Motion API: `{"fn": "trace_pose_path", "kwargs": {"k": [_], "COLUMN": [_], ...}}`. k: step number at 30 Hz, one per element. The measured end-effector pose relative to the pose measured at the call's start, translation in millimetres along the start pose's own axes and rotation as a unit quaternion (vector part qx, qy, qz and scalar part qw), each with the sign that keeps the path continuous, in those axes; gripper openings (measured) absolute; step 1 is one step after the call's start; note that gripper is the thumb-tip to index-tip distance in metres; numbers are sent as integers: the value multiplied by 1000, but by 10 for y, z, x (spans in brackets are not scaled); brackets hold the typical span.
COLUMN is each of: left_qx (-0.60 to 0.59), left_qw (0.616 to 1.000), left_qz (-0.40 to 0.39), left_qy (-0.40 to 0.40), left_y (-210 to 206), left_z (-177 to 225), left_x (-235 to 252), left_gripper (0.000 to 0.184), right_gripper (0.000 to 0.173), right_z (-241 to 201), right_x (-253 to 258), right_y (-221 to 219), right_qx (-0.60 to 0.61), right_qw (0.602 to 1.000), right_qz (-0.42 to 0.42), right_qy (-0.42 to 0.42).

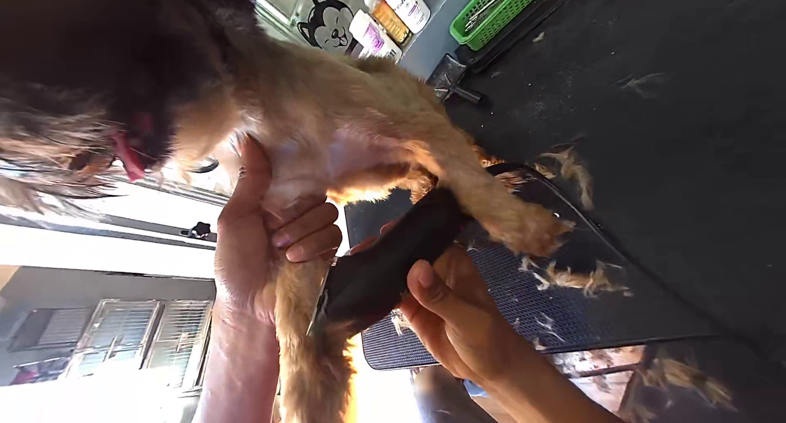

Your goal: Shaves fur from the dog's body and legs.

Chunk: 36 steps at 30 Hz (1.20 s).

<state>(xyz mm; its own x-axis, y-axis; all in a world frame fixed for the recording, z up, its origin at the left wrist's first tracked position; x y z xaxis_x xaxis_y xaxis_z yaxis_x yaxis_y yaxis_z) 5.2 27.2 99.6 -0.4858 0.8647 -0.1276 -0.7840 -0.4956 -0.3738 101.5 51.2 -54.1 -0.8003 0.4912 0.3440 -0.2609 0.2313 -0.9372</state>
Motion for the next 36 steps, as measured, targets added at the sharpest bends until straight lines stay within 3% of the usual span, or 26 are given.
{"fn": "trace_pose_path", "kwargs": {"k": [6,11,14,17,20,25,30,36], "left_qx": [-21,-32,-38,-12,10,58,19,31], "left_qw": [1000,999,999,1000,999,996,999,999], "left_qz": [17,16,22,25,39,42,26,3], "left_qy": [-8,-4,-5,-12,-26,-48,-18,-23], "left_y": [3,47,31,14,-3,16,126,115], "left_z": [-22,-49,-61,-79,-103,-85,-88,-112], "left_x": [-87,-193,-191,-195,-194,-175,-228,-270], "left_gripper": [54,45,44,48,47,46,48,34], "right_gripper": [42,49,41,40,36,35,42,43], "right_z": [8,-52,-154,-294,-376,-267,-248,-34], "right_x": [-268,-547,-556,-362,-187,-57,-80,-356], "right_y": [-196,-139,-137,-154,-204,-156,-76,-218], "right_qx": [-59,-43,-94,-178,-266,-281,-257,-190], "right_qw": [996,991,993,967,935,948,965,978], "right_qz": [-52,-126,-43,36,62,36,3,-47], "right_qy": [43,-14,66,178,226,143,60,64]}}
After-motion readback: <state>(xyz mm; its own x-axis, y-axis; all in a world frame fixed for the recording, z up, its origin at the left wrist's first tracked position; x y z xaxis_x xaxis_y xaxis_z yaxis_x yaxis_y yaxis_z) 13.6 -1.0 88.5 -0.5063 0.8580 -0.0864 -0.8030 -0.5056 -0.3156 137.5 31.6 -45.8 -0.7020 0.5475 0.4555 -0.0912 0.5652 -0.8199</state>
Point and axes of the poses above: each hand's wrist, its own x-axis towards the middle knuckle, its own y-axis out of the back of the hand, z = x × y, the point moved 3 cm from there along x, towards the middle knuckle, and after that the axes turned 6 degrees about -y, right-handed, at the moved point
